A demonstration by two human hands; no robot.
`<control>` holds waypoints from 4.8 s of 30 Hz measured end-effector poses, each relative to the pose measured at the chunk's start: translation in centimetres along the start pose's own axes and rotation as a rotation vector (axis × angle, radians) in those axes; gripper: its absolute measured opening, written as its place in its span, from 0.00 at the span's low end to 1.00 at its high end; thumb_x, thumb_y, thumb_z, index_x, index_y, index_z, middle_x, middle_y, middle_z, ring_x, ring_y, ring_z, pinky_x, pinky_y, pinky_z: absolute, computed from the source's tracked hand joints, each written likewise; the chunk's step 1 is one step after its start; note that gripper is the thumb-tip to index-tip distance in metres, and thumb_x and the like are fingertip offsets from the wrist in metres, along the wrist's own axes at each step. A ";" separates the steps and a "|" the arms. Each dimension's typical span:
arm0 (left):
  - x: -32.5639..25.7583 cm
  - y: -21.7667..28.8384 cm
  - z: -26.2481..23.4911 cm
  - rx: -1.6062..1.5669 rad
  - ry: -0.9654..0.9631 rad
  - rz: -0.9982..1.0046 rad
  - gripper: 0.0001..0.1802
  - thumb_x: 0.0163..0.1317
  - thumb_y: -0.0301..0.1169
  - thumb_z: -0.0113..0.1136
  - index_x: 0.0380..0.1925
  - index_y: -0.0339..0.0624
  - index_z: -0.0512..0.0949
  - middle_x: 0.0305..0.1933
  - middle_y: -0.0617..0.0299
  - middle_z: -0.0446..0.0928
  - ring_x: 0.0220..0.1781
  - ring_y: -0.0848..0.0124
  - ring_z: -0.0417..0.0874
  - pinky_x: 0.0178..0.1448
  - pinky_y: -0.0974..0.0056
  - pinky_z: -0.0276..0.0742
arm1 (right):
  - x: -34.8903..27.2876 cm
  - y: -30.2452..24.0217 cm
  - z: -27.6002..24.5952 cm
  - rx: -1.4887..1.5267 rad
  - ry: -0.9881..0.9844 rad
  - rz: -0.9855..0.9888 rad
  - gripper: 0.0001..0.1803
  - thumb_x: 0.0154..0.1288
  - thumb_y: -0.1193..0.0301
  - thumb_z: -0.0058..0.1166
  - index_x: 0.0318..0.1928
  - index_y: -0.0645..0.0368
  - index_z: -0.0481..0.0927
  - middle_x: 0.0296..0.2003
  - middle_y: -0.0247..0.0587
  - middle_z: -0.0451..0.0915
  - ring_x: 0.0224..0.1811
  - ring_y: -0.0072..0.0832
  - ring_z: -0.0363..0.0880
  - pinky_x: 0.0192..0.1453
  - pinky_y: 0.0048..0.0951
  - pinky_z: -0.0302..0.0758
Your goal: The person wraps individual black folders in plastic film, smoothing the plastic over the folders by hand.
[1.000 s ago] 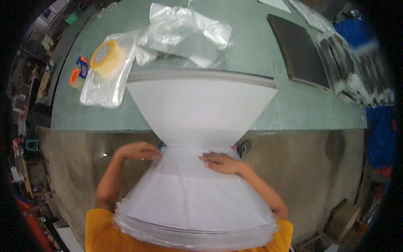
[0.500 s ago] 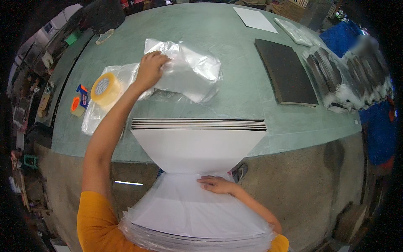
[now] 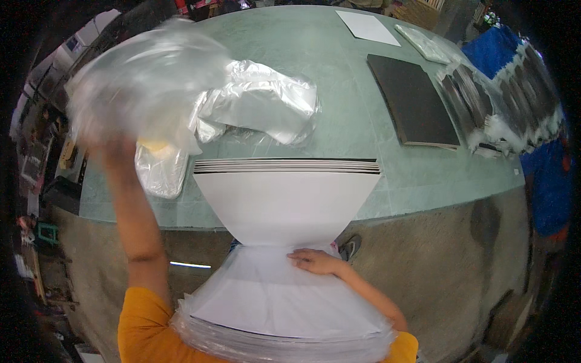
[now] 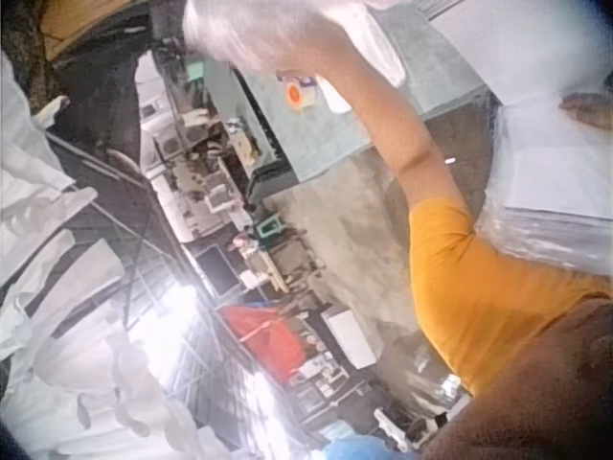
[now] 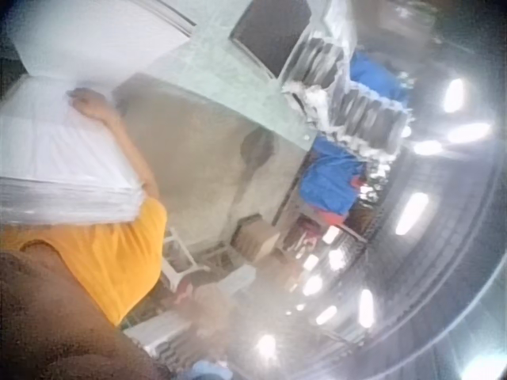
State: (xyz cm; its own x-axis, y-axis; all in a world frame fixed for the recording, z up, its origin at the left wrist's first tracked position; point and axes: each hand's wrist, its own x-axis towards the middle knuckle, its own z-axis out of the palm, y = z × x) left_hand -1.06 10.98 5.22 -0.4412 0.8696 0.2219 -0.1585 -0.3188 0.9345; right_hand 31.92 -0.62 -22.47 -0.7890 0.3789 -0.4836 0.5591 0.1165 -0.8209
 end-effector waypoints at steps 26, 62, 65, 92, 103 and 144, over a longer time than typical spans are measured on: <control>-17.9 -5.8 1.5 0.576 -0.729 -0.194 0.10 0.44 0.24 0.57 0.31 0.36 0.73 0.21 0.63 0.72 0.24 0.78 0.70 0.30 0.70 0.68 | -3.7 -17.1 -6.2 0.633 0.532 -0.480 0.08 0.53 0.74 0.55 0.33 0.64 0.73 0.25 0.29 0.73 0.29 0.14 0.68 0.34 0.17 0.66; -18.5 -0.8 0.4 1.016 -0.457 0.516 0.31 0.34 0.44 0.71 0.36 0.40 0.69 0.43 0.53 0.66 0.48 0.59 0.67 0.53 0.59 0.62 | -6.3 -19.1 -6.5 0.626 0.324 -0.605 0.09 0.57 0.72 0.51 0.24 0.65 0.76 0.21 0.40 0.75 0.24 0.23 0.71 0.29 0.22 0.68; -17.3 -6.5 -3.8 1.138 -0.166 0.569 0.39 0.30 0.42 0.73 0.44 0.38 0.66 0.53 0.49 0.58 0.58 0.52 0.57 0.59 0.55 0.56 | -7.9 -18.7 -7.6 0.582 0.468 -0.720 0.08 0.56 0.72 0.52 0.24 0.65 0.76 0.21 0.38 0.75 0.24 0.22 0.71 0.29 0.22 0.66; -18.8 0.0 0.7 0.202 -0.584 0.155 0.06 0.60 0.30 0.49 0.31 0.37 0.69 0.25 0.67 0.68 0.22 0.82 0.65 0.24 0.76 0.62 | -3.8 -21.9 -5.9 -0.176 0.669 -0.822 0.12 0.51 0.68 0.56 0.33 0.63 0.74 0.36 0.42 0.75 0.46 0.28 0.71 0.52 0.34 0.65; -16.2 -1.3 2.7 -0.105 -0.515 -0.346 0.12 0.61 0.36 0.48 0.30 0.37 0.70 0.23 0.68 0.69 0.22 0.81 0.65 0.26 0.75 0.63 | -5.6 -20.3 -6.1 0.551 0.148 -0.513 0.12 0.55 0.64 0.55 0.31 0.62 0.75 0.24 0.32 0.75 0.29 0.17 0.70 0.34 0.21 0.67; -16.3 -1.1 -3.0 1.775 -1.337 0.339 0.04 0.44 0.28 0.52 0.19 0.39 0.72 0.20 0.53 0.74 0.25 0.59 0.77 0.31 0.58 0.70 | -11.7 -19.2 -9.0 -0.965 0.222 0.131 0.15 0.46 0.74 0.51 0.38 0.61 0.76 0.33 0.45 0.77 0.37 0.36 0.75 0.49 0.44 0.66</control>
State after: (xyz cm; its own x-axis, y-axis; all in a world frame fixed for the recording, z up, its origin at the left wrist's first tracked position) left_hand 3.62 -3.97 -0.29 0.5117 0.7910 -0.3354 0.8118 -0.5729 -0.1127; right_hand 32.71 0.99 1.68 -0.6958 0.5937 -0.4042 0.6836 0.7201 -0.1189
